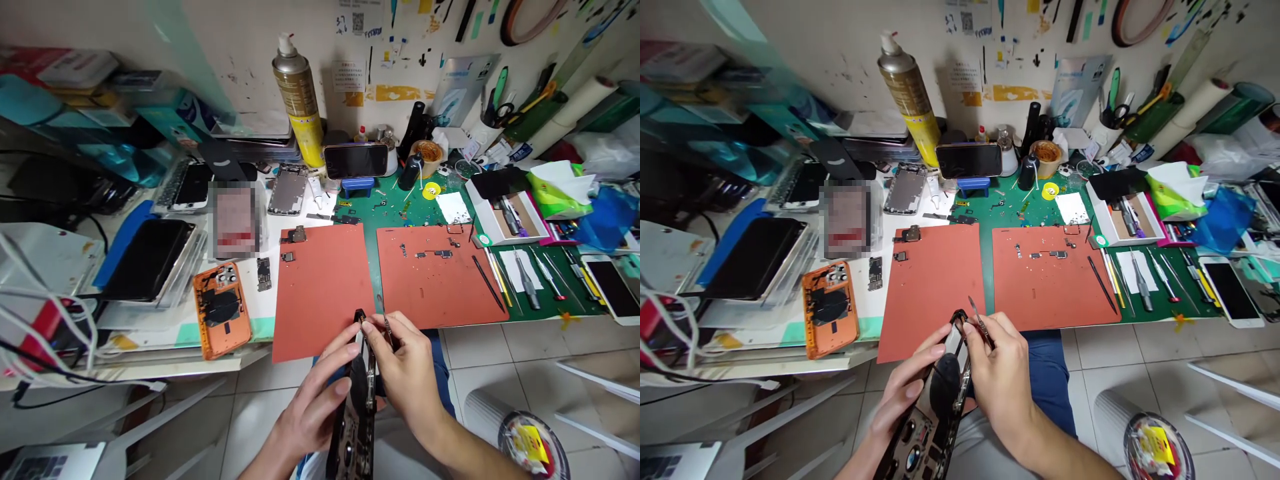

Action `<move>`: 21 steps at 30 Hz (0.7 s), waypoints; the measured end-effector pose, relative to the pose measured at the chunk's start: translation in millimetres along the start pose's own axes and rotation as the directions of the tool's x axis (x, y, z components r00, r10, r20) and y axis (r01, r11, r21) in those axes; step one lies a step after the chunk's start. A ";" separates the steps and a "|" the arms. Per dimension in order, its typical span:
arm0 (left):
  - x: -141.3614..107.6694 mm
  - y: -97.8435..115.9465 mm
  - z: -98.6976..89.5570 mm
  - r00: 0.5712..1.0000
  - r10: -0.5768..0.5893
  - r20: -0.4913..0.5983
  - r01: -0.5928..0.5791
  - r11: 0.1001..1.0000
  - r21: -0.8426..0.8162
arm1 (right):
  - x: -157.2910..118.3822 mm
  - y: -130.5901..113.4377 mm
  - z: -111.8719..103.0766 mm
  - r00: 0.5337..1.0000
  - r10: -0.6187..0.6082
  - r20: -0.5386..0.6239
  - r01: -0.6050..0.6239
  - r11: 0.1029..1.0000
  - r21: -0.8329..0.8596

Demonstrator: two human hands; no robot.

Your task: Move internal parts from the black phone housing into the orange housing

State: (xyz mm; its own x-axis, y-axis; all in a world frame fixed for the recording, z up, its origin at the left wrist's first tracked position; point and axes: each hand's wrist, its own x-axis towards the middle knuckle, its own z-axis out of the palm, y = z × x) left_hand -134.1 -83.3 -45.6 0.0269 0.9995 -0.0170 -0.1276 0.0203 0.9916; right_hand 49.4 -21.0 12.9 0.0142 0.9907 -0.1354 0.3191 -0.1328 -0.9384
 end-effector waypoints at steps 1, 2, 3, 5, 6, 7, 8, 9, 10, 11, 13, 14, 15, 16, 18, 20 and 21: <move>-0.4 -0.3 0.7 1.000 -0.008 -0.006 0.008 1.000 -0.004 | 0.4 0.4 1.1 1.000 -0.002 -0.001 0.002 1.000 0.003; -0.8 0.2 1.4 1.000 -0.020 -0.016 0.020 1.000 -0.010 | 0.8 0.8 2.1 1.000 -0.004 -0.001 0.004 1.000 0.009; -1.2 1.3 2.3 0.999 -0.035 -0.030 0.035 0.999 -0.020 | 1.3 1.3 3.1 1.000 -0.005 -0.003 0.005 1.000 0.015; -1.6 5.4 4.9 0.996 -0.062 -0.056 0.059 0.997 -0.047 | 2.3 2.4 4.9 1.000 -0.005 -0.010 0.006 1.000 0.016; -1.7 8.0 6.7 0.995 -0.070 -0.065 0.066 0.996 -0.059 | 2.8 2.9 5.6 1.000 -0.005 -0.013 0.005 1.000 0.008; -1.6 10.7 8.7 0.995 -0.075 -0.070 0.070 0.995 -0.071 | 3.4 3.4 6.3 1.000 -0.005 -0.015 0.005 1.000 -0.005; -1.4 13.2 10.7 0.995 -0.076 -0.066 0.071 0.994 -0.080 | 3.9 3.8 6.8 1.000 -0.005 -0.016 0.005 1.000 -0.021; -1.2 15.3 12.5 0.996 -0.073 -0.057 0.068 0.994 -0.087 | 4.5 4.1 7.1 1.000 -0.003 -0.013 0.003 0.999 -0.034; -1.1 16.7 13.8 0.996 -0.071 -0.050 0.066 0.993 -0.094 | 5.1 4.3 7.3 1.000 0.002 -0.007 -0.003 0.999 -0.042; -1.2 17.3 14.5 0.996 -0.075 -0.050 0.070 0.992 -0.104 | 5.7 4.4 7.4 1.000 0.011 0.003 -0.010 0.999 -0.044; -2.0 16.2 13.8 0.993 -0.105 -0.062 0.097 0.987 -0.125 | 6.5 4.3 7.4 0.999 0.032 0.026 -0.031 0.999 -0.033; -2.6 14.7 12.5 0.990 -0.123 -0.066 0.113 0.985 -0.133 | 6.6 4.2 7.4 0.998 0.044 0.036 -0.043 0.999 -0.025; -3.3 12.9 10.8 0.989 -0.134 -0.067 0.123 0.983 -0.137 | 6.4 4.0 7.4 0.998 0.053 0.043 -0.053 0.998 -0.019; -3.9 10.9 9.0 0.989 -0.138 -0.060 0.128 0.982 -0.136 | 6.1 3.7 7.4 0.997 0.061 0.046 -0.061 0.998 -0.014; -4.3 6.9 5.7 0.991 -0.127 -0.046 0.121 0.986 -0.117 | 5.3 3.0 7.5 0.997 0.073 0.039 -0.073 0.997 -0.003; -3.8 3.5 3.8 0.992 -0.122 -0.042 0.117 0.988 -0.103 | 4.9 2.1 7.6 0.996 0.078 0.032 -0.079 0.997 0.017; -3.3 2.1 3.4 0.992 -0.122 -0.036 0.117 0.988 -0.100 | 5.1 1.7 7.6 0.996 0.083 0.032 -0.084 0.996 0.026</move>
State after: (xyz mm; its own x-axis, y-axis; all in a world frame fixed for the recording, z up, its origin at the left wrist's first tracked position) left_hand -131.1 -86.7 -43.0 0.0062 0.9898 -0.1421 -0.2225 0.1399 0.9648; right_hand 42.9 -16.5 8.3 0.0100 0.9748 -0.2230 0.2917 -0.2162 -0.9318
